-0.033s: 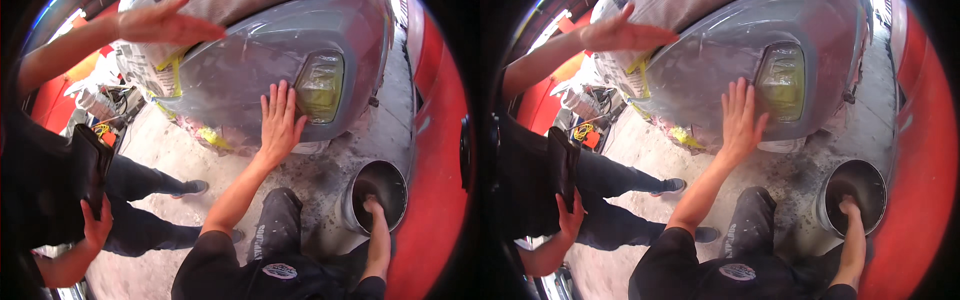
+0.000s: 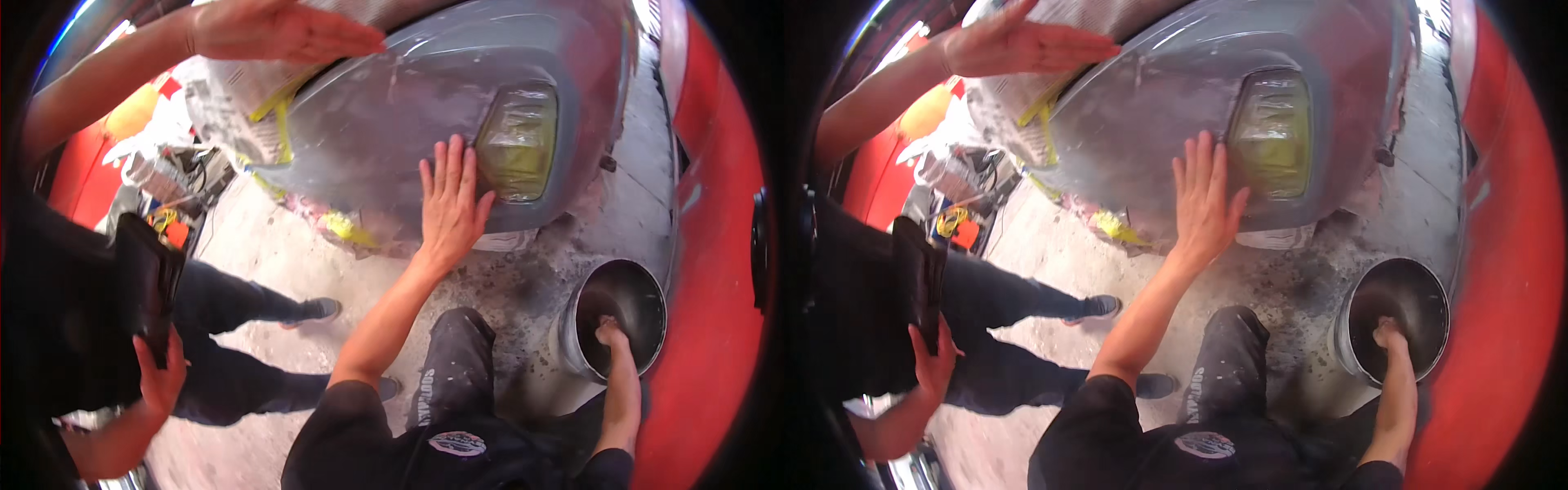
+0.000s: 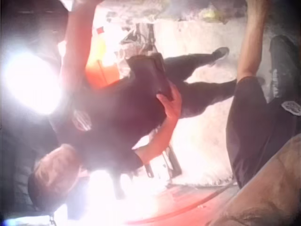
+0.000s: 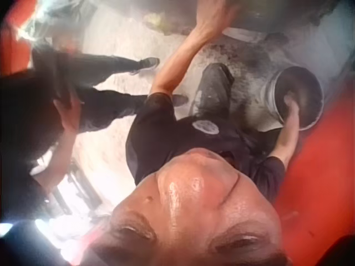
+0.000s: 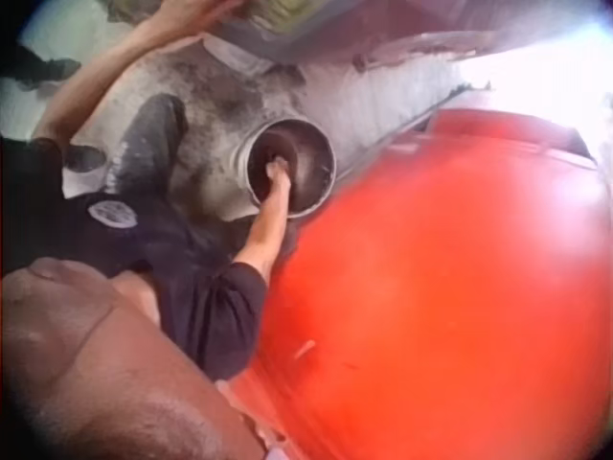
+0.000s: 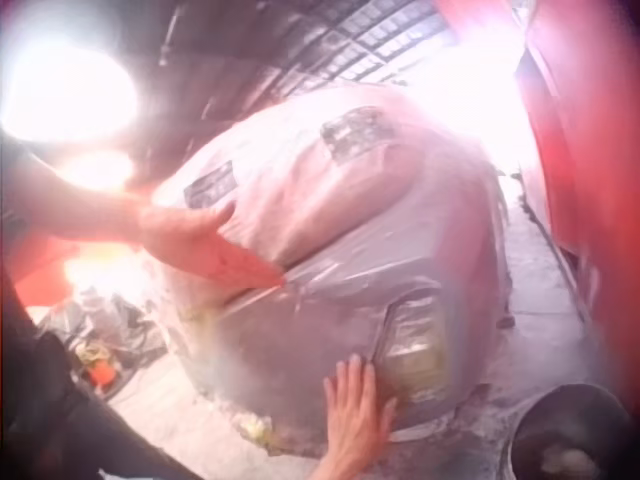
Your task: The person kneels on the floor and uses a sanding block to smooth the surface of a grey car headlight assembly. They repeatedly dip the sanding block into a bucket of water and rub it against the plastic surface, occasionally pausing to wipe the area with their hand.
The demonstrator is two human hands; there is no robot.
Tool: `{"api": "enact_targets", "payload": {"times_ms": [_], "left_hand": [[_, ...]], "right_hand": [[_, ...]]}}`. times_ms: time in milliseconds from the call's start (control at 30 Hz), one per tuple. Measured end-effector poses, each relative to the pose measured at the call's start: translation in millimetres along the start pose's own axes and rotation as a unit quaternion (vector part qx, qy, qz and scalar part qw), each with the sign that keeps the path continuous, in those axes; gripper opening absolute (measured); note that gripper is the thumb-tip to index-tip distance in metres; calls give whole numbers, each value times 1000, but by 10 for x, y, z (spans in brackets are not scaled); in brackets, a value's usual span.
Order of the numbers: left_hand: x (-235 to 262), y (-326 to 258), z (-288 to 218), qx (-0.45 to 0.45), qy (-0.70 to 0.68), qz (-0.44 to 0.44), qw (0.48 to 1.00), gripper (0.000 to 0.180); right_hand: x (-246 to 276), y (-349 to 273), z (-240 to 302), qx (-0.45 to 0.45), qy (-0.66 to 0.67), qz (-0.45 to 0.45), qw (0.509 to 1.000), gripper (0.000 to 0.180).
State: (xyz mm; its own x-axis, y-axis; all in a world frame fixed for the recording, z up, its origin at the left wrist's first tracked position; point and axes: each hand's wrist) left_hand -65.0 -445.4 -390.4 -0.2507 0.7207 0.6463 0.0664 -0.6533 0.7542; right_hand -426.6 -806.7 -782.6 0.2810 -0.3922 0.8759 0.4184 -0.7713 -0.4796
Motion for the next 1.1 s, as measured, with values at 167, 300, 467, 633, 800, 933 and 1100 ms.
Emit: {"api": "enact_targets", "payload": {"times_ms": [167, 300, 467, 633, 800, 933, 1100], "left_hand": [[-18, -433, 231, -7, 73, 64, 995, 91], [31, -455, 168, -29, 87, 81, 993, 87], [228, -181, -109, -27, 43, 11, 999, 64], [549, 1169, -2, -131, 76, -96, 984, 43], [647, 1689, 623, -181, 138, -93, 969, 42], [536, 1681, 671, -170, 77, -129, 974, 43], [690, 1703, 646, -171, 107, -84, 976, 43]], "right_hand": [[256, -235, 258, 36, -5, 93, 995, 41], [218, -1377, 531, 140, -48, -189, 971, 45], [471, -699, 582, 67, -26, 121, 990, 51], [504, -533, 235, 64, 116, -72, 989, 47], [1585, -1073, 330, 105, 464, 92, 875, 59], [1822, -1359, 599, 209, 676, -123, 696, 59], [2973, -1735, 2006, 318, 622, -366, 615, 69]]}}
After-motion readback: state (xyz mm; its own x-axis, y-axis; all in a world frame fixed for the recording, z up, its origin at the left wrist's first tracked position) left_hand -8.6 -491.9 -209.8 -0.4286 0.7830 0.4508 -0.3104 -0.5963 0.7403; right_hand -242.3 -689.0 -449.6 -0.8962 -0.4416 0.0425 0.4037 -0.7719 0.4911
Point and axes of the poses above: each hand's wrist, its own y-axis towards the middle knuckle, its own x-axis out of the back of the hand, z = x × y, and after that the axes turned 15 degrees about -x, right-handed
